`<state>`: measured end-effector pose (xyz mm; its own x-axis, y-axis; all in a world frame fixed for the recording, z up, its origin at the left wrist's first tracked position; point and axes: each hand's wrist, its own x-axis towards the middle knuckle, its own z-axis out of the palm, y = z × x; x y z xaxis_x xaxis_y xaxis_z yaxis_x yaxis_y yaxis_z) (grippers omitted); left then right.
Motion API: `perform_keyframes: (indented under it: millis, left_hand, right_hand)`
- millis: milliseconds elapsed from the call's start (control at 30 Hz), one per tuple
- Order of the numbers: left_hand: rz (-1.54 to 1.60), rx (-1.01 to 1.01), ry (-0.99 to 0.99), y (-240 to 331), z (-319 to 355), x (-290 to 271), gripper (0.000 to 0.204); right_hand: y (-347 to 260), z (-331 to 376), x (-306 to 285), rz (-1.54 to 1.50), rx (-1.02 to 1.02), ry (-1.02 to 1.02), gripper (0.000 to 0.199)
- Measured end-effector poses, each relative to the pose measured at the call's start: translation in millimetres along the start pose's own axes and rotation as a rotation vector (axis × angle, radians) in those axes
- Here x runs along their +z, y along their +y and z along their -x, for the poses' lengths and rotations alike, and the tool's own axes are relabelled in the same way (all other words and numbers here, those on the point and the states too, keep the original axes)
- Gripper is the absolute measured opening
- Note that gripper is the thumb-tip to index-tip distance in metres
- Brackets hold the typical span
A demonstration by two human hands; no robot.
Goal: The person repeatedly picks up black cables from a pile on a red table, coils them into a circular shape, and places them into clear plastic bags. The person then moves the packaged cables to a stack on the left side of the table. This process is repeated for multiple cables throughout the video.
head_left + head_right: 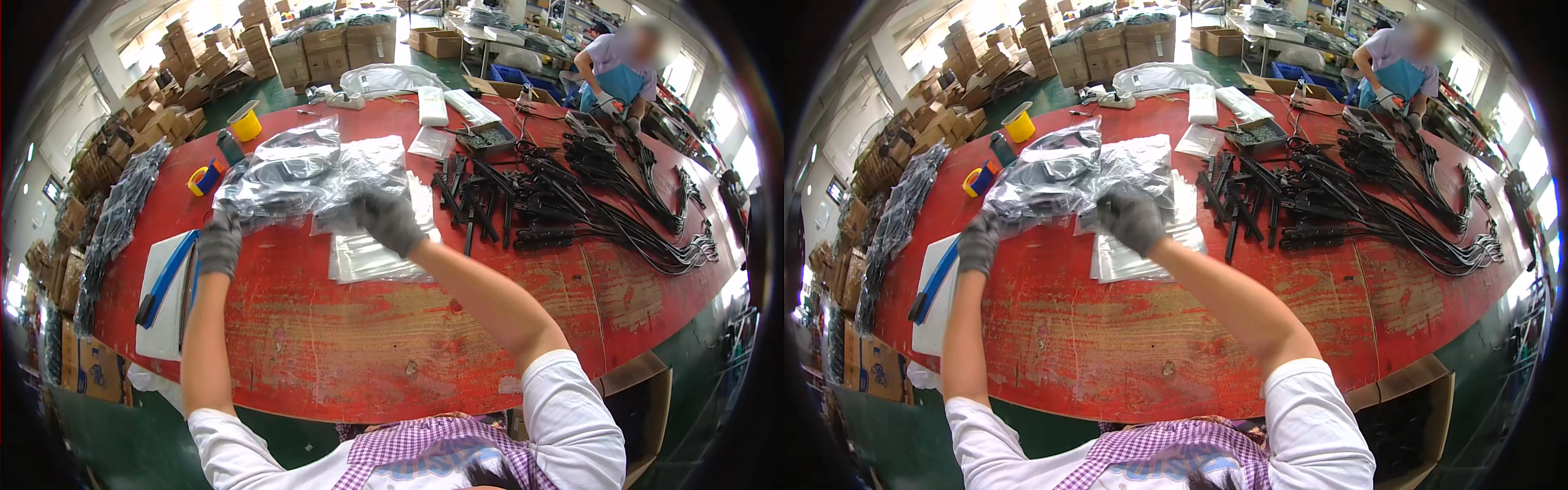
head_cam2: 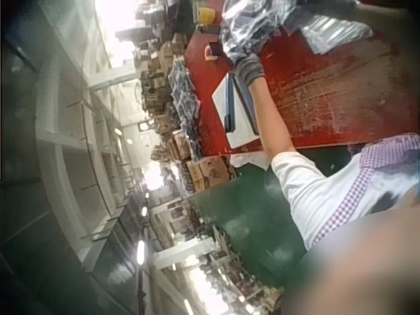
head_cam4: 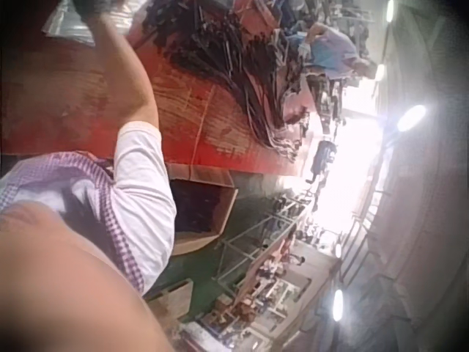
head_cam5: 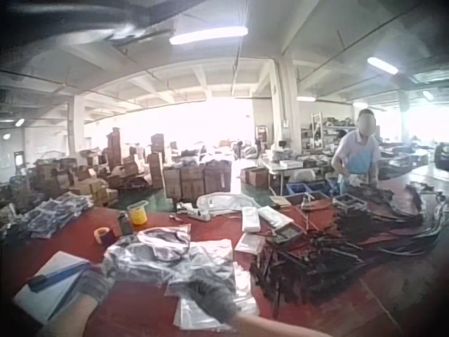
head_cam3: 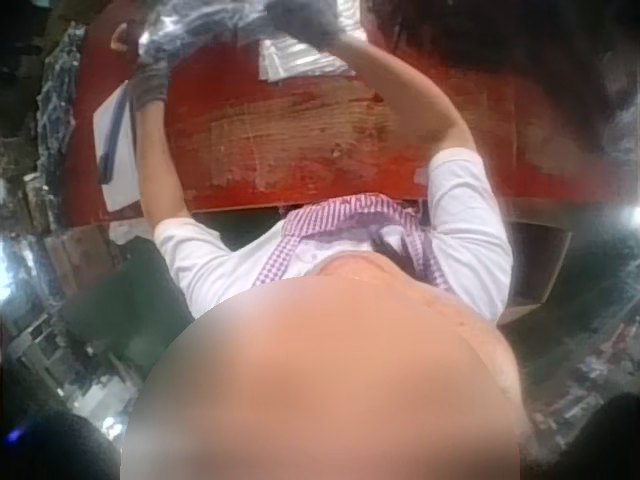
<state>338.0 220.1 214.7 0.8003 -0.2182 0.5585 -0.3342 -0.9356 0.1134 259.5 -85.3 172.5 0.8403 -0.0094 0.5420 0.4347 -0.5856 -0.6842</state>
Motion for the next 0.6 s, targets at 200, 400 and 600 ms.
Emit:
perform_keyframes:
  millis: [200,400,600]
  left_hand:
    - [-0.023,0.269,-0.36,34,108,104,0.02]
    - [0.371,0.654,-0.479,149,206,129,0.009]
    - [0.697,0.687,-0.469,232,276,121,0.017]
  right_hand:
    - [63,153,-16,0.108,0.018,-0.354,0.014]
    - [135,252,-104,0.422,0.324,-0.394,0.02]
    - [206,251,-233,1.056,0.592,0.043,0.025]
